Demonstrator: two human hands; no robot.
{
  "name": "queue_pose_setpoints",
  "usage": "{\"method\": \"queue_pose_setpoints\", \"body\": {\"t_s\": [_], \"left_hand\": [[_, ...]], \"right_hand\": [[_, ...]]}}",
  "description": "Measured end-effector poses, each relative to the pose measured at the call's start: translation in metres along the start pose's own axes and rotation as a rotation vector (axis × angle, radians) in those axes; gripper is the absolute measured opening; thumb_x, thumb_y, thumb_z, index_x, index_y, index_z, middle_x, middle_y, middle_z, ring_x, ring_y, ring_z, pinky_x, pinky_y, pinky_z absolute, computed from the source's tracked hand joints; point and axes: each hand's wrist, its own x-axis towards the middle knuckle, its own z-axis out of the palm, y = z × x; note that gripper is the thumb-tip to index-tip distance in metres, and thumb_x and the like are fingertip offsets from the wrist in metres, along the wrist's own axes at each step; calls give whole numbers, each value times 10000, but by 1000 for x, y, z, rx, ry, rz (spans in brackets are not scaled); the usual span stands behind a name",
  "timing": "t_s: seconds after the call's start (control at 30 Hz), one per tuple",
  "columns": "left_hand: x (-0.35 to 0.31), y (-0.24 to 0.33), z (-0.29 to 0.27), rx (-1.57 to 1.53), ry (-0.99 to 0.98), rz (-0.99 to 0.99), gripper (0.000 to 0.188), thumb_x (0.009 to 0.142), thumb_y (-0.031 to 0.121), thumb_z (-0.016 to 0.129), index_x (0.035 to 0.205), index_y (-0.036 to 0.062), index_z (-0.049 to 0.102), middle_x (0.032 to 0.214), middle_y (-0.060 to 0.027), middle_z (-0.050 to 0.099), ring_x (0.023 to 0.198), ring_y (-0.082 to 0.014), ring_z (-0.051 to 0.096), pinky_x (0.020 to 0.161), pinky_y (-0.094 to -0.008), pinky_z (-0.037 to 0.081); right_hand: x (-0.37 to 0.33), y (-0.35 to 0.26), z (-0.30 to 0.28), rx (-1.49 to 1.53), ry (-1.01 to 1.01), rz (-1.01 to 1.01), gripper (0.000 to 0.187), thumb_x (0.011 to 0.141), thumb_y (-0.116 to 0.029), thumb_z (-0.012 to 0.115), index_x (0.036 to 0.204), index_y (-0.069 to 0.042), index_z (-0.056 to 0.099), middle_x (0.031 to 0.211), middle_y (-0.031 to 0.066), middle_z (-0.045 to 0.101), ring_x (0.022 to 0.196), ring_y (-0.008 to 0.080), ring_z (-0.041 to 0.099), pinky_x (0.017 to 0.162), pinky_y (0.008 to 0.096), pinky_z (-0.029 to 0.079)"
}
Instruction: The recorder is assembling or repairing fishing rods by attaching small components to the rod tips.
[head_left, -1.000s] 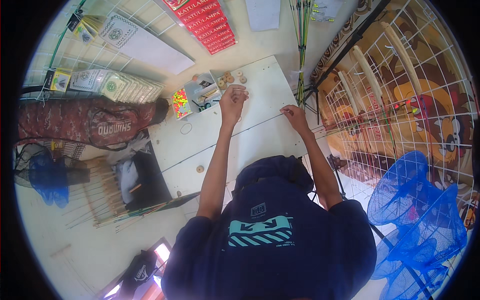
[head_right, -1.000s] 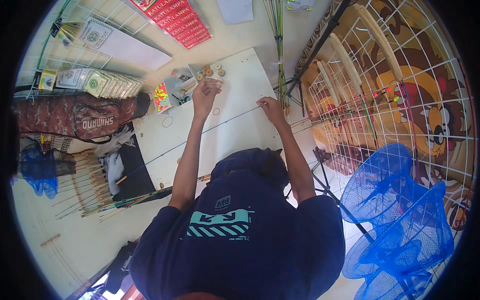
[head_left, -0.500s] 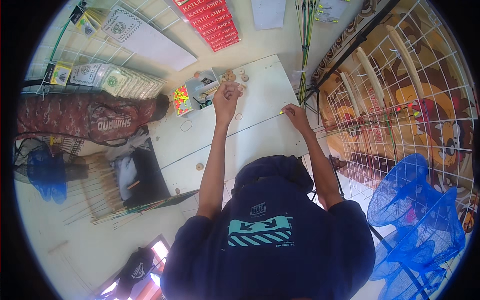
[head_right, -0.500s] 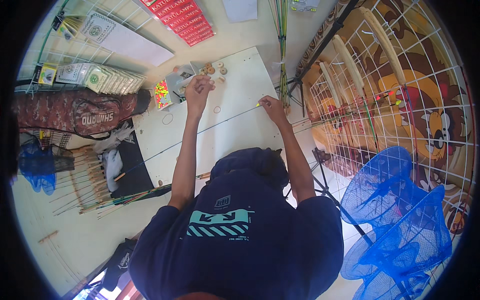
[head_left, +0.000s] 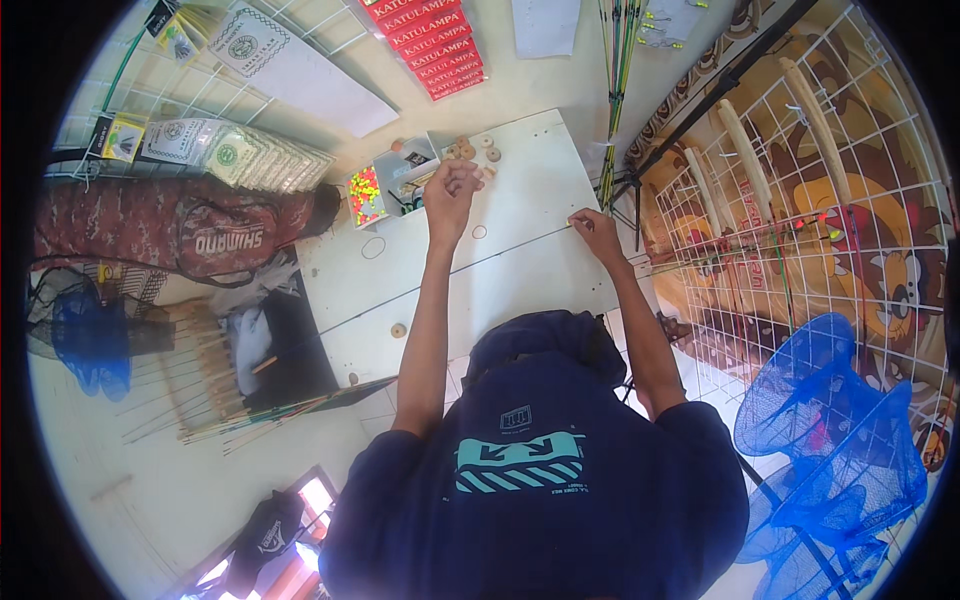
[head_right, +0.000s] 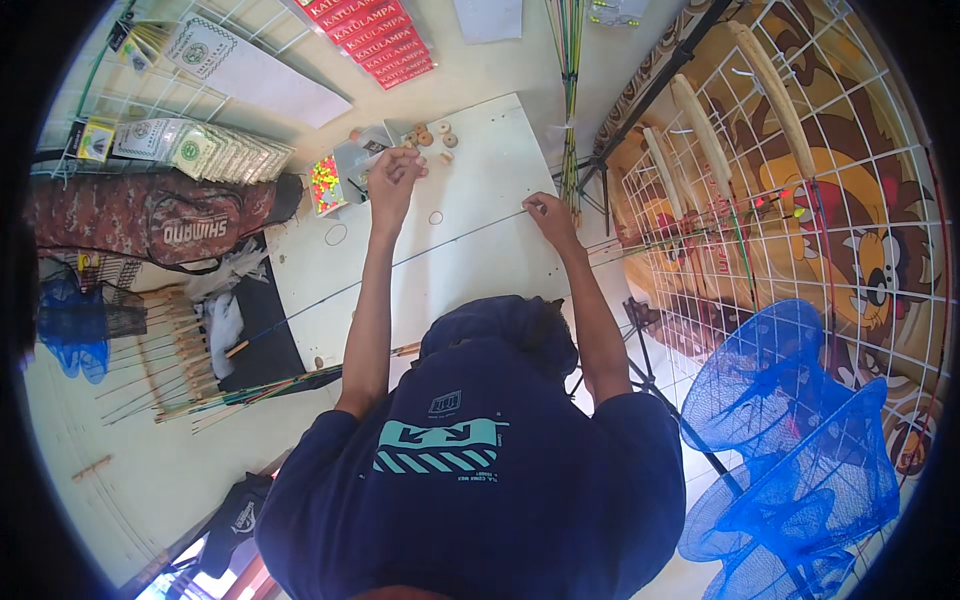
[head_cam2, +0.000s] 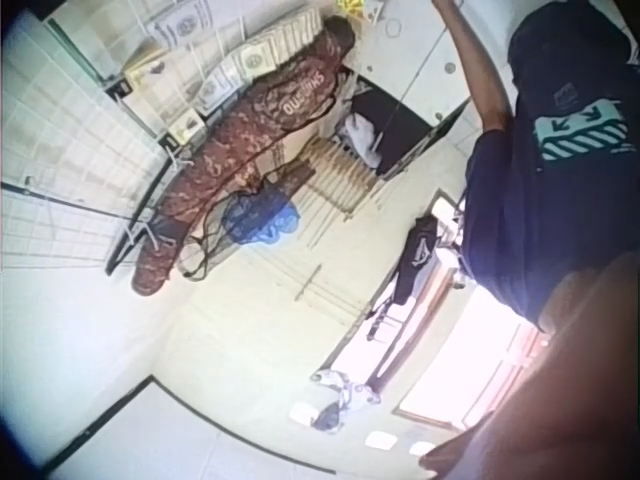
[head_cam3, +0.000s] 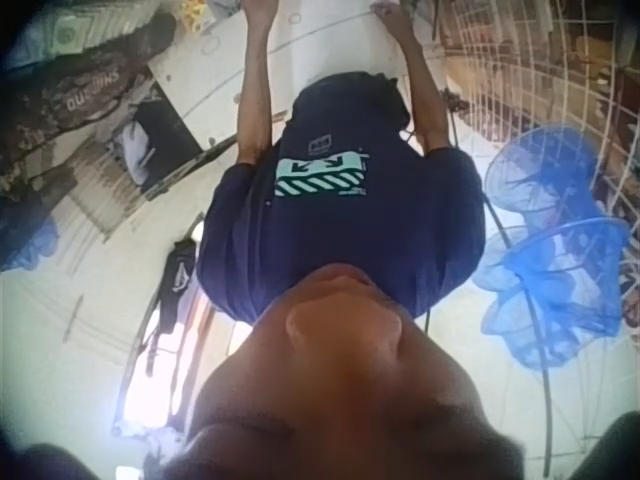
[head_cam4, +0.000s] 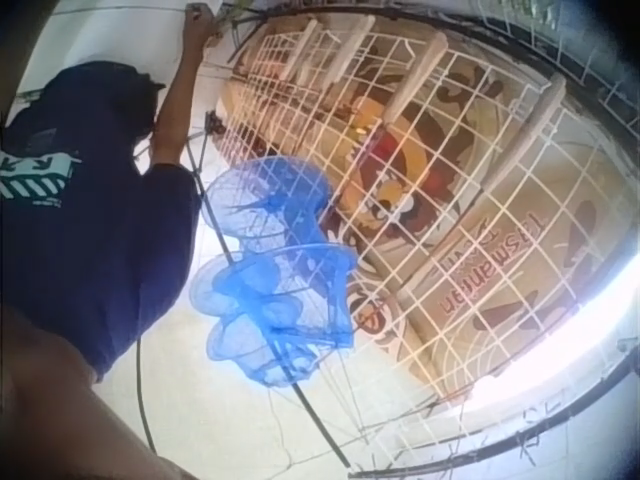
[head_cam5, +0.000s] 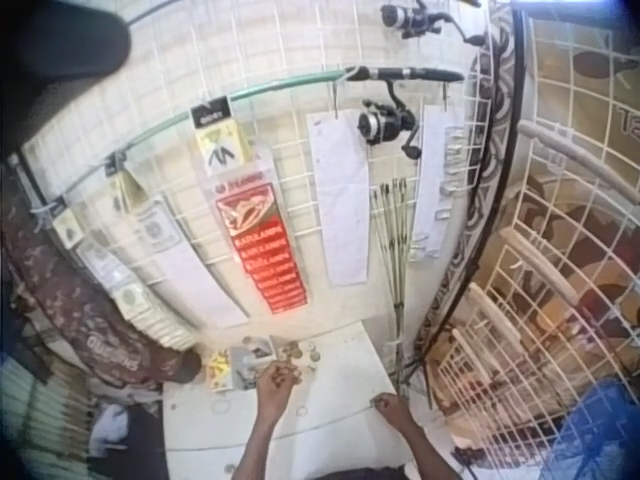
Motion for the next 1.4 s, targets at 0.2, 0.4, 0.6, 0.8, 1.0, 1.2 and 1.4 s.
{"method": "queue_pose_setpoints", "body": {"t_s": [0.2,0.4,0.6,0.8,1.0,1.2,1.4], "left_hand": [[2,3,-5,-8,10,-8,129,880,-2,618,1005,-21,595,875,-93,662,774,-138,661,731,-240,525],[-1,-3,-8,17,18,-6,126,882,3,614,1003,-23,593,880,-91,660,771,-140,659,735,-240,521],[-2,-4,-8,11,12,-21,127,882,-8,598,1007,-27,590,885,-92,659,775,-141,659,740,-241,521],[-4,-10,-9,5,18,-31,125,883,-13,591,1006,-29,589,884,-97,665,772,-142,659,737,-247,528],[-5,-10,-9,11,22,-36,117,888,-7,597,1002,-29,590,885,-101,668,767,-141,660,731,-251,537],[-7,-8,-8,18,27,-32,112,893,3,610,999,-26,591,882,-99,665,763,-140,657,727,-249,538],[-13,-8,-10,14,38,-34,108,891,-2,613,994,-25,589,876,-92,658,745,-135,649,715,-245,535]], "right_hand": [[2,1,1,-6,11,6,103,855,-116,682,924,-39,691,806,52,701,583,125,534,567,280,446],[1,0,3,-43,24,20,117,865,-108,664,941,-21,686,767,43,672,602,96,528,579,259,441],[-1,7,5,-46,77,8,122,872,-101,657,959,-25,692,772,50,669,640,109,550,603,259,448],[-1,15,8,-12,95,22,115,880,-82,650,955,-1,685,810,87,691,725,128,643,681,267,499],[-2,13,8,-31,120,19,113,876,-68,650,952,10,681,822,105,695,739,152,660,705,277,510],[-3,13,7,-35,108,53,113,869,-65,654,949,9,684,826,107,691,749,156,656,710,281,507],[-4,15,8,-37,129,42,111,868,-74,661,940,7,686,827,117,693,749,170,662,714,287,510]]}}
